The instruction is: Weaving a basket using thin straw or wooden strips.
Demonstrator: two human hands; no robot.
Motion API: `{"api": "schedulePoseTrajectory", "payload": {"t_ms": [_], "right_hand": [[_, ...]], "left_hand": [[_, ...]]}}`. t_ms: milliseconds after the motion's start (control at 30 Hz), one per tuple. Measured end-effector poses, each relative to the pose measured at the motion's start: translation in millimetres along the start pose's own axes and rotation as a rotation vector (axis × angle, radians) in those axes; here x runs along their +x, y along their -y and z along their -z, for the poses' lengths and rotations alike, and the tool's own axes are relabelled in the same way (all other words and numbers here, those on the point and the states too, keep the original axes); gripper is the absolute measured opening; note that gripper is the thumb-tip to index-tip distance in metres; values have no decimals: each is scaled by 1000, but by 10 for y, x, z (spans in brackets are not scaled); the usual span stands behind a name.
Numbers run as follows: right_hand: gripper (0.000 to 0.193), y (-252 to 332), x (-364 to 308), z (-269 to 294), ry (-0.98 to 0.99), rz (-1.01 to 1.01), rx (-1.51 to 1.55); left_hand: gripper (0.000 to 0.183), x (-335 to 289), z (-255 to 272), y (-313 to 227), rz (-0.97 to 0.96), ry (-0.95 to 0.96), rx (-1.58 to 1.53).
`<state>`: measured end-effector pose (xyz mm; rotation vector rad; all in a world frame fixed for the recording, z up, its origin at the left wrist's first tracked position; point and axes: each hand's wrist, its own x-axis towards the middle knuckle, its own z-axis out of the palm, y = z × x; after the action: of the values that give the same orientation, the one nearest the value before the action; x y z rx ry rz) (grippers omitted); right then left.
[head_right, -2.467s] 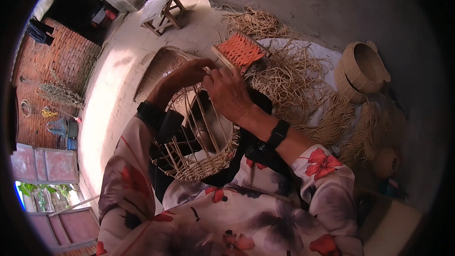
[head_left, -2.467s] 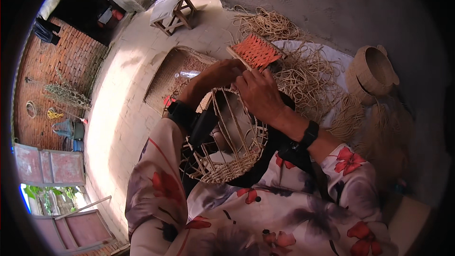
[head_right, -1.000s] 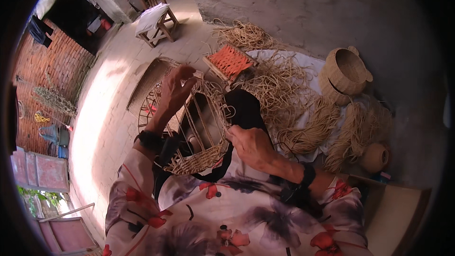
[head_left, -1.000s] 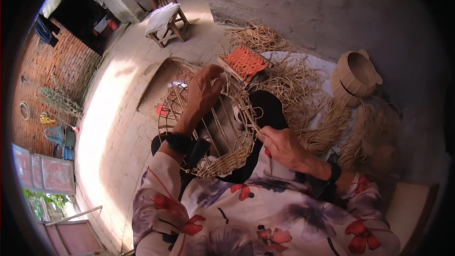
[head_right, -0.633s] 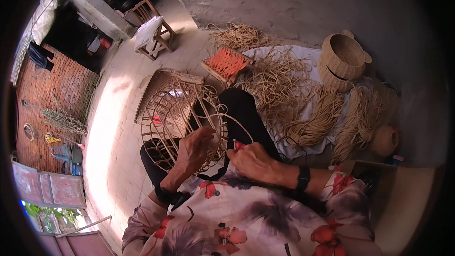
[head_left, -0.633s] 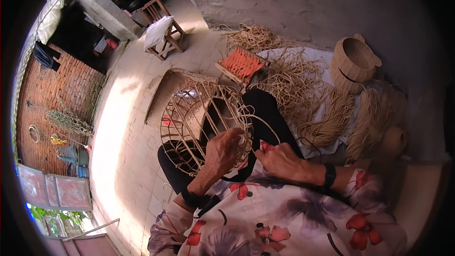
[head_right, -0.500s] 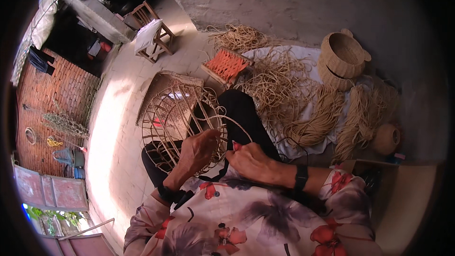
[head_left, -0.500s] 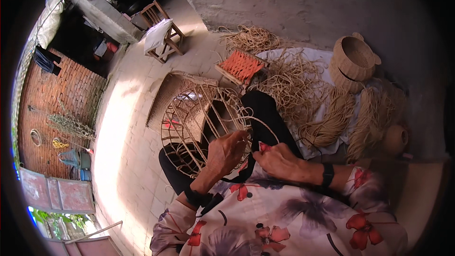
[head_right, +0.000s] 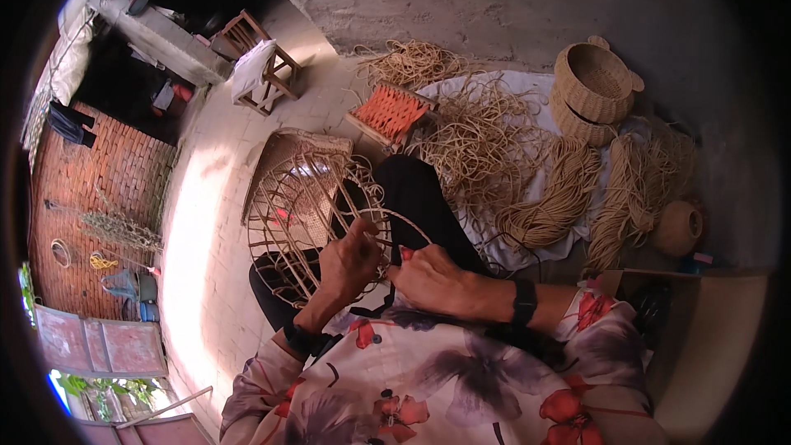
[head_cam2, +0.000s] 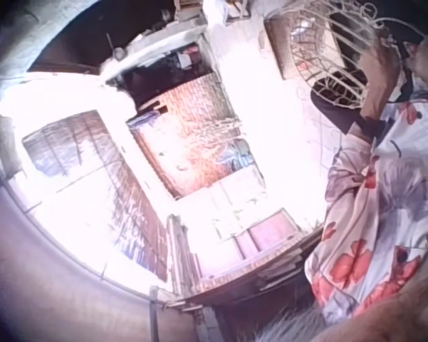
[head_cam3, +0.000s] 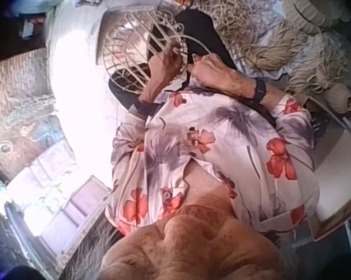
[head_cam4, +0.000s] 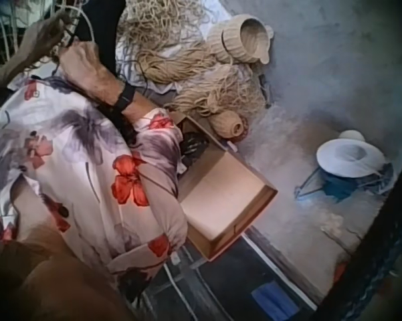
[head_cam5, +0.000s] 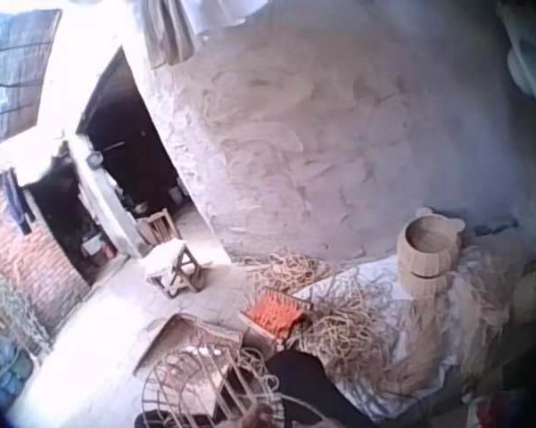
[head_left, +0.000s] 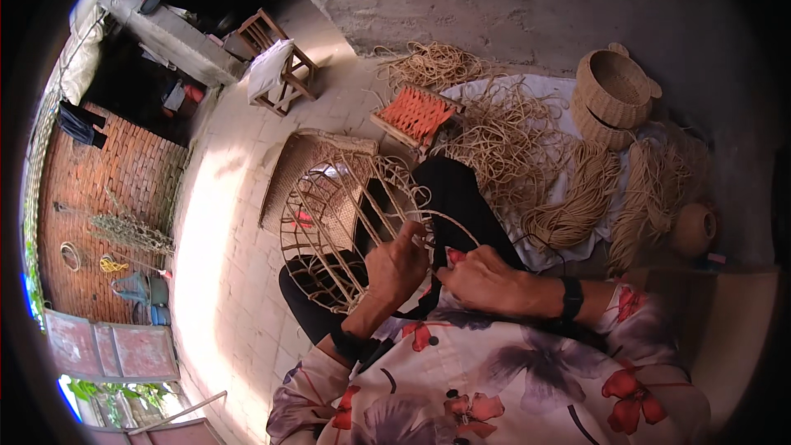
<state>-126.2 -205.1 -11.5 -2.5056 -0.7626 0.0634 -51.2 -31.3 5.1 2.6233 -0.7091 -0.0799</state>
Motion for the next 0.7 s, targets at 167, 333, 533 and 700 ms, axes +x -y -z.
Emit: {"api": "schedulePoseTrajectory", "payload": {"t_ms": [167,333,533,700], "right_hand": [[19,-201,-241,603,127,58,30],[17,-573,-553,1322,-182,-290,37],[14,-633,-407,997,-579,-266,44],[8,-526,85,325,-292,-78,206]], "left_hand": [[20,21,-16,22,-11,-32,8],[22,43,-26,-26,-13,-43,94],[26,26,-47,-43,-86,-104,168],[30,42,-89,-50,-120,-105,164]]}}
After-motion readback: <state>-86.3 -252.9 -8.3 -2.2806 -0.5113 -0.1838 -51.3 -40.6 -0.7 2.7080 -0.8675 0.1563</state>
